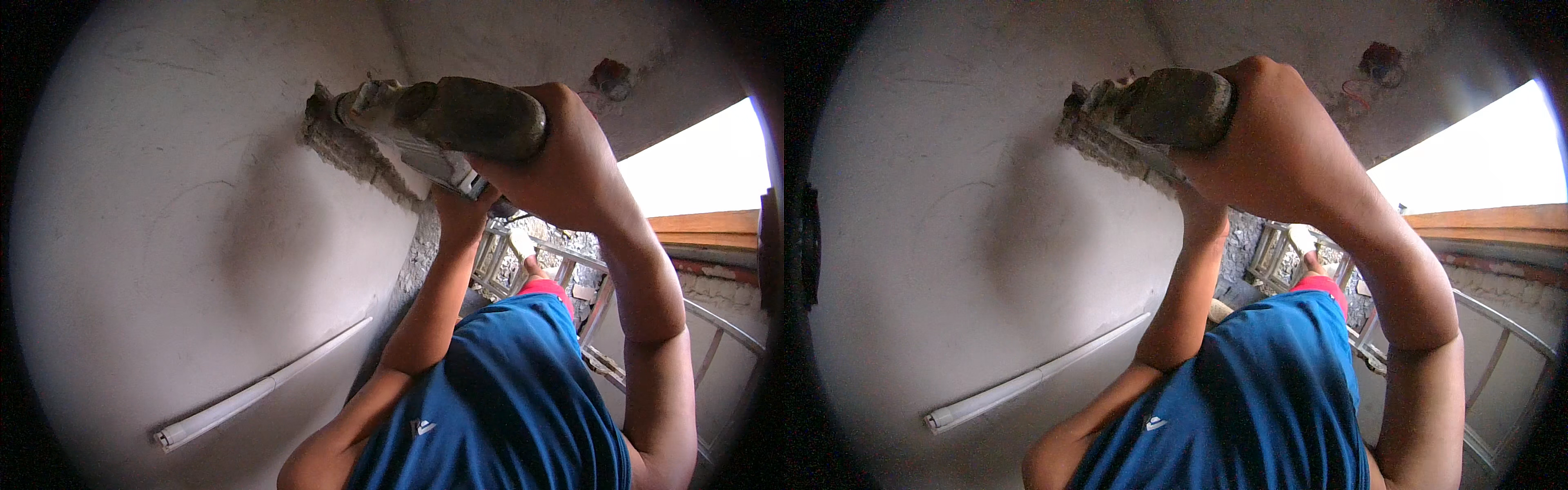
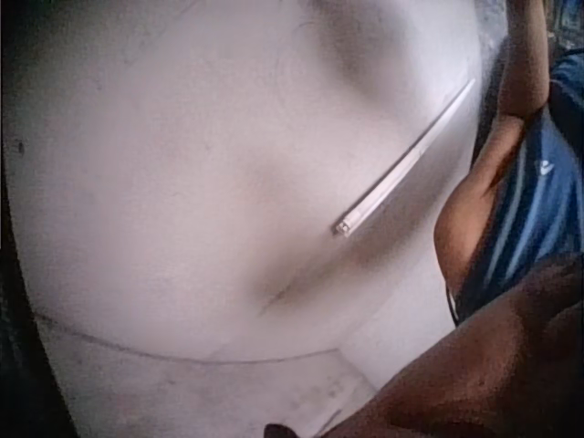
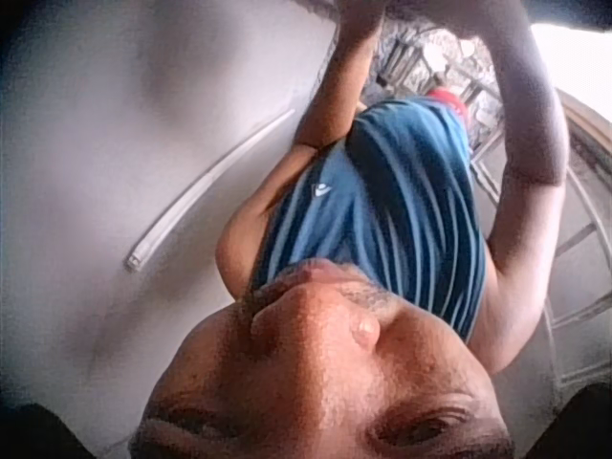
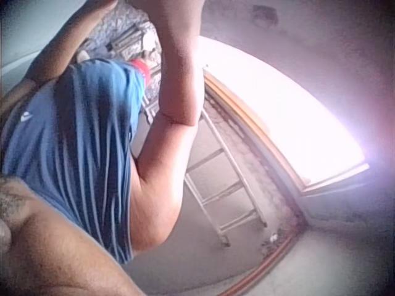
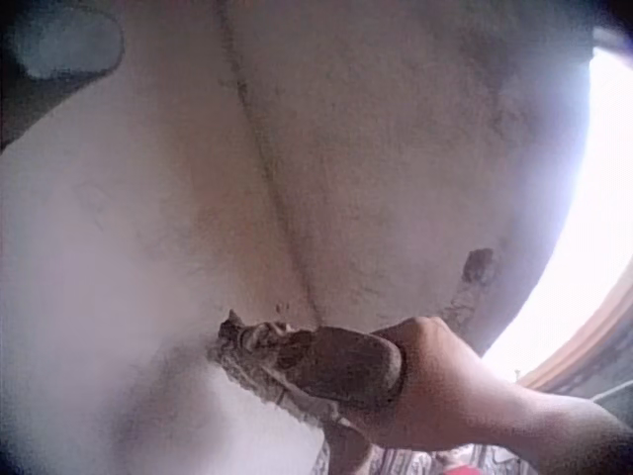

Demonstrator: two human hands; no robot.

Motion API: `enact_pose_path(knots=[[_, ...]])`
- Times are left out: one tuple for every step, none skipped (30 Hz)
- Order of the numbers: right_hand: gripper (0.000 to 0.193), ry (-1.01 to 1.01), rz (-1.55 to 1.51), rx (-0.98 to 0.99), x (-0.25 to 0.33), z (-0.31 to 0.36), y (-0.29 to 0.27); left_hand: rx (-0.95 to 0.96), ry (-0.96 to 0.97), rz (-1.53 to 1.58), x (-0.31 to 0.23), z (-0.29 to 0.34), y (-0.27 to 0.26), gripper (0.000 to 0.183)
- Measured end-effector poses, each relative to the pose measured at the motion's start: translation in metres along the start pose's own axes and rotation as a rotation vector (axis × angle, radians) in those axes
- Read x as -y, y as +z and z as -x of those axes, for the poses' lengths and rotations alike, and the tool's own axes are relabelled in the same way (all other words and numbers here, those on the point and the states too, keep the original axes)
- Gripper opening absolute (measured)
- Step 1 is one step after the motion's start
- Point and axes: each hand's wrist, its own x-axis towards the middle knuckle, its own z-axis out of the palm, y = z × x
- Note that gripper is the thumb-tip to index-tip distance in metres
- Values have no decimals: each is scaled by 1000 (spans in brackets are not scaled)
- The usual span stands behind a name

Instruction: The person uses a rotary hammer drill to chip away a section of a concrete wall, creating a rectangular recess. Debris falls to the floor as the tool is repositioned to widen and deepen the opening.

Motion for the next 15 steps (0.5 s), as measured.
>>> enact_pose_path(knots=[[25,-4,30,-4,1,-1,-2,-1,9,12,2,0,3,95],[25,-14,43,-13,0,-2,-4,-1,18,18,0,-2,6,95],[26,-24,56,-22,-1,-2,-5,-3,27,24,-1,-3,8,94],[26,-34,70,-31,-2,-3,-5,-3,29,28,-3,-4,11,94],[26,-32,57,-33,-2,-3,-6,12,44,45,-2,-4,12,94],[26,-31,44,-35,-3,-4,-7,28,58,61,-2,-5,13,93],[31,-3,62,1,-3,-7,-9,58,84,86,4,-7,10,93],[37,23,80,41,-4,-10,-9,64,86,91,5,-8,9,93],[48,75,128,119,0,-17,-12,70,89,98,7,-10,8,93],[60,125,177,198,4,-21,-14,56,67,85,7,-11,8,93],[59,146,196,190,8,-22,-14,40,45,76,5,-12,7,93],[58,165,215,183,12,-21,-13,38,39,65,3,-10,7,92],[51,125,196,147,12,-20,-9,34,34,54,0,-8,7,91],[45,88,183,104,12,-17,-8,37,29,47,-3,-7,8,90],[33,-8,131,31,4,-11,-3,52,33,64,-3,-7,8,90]])
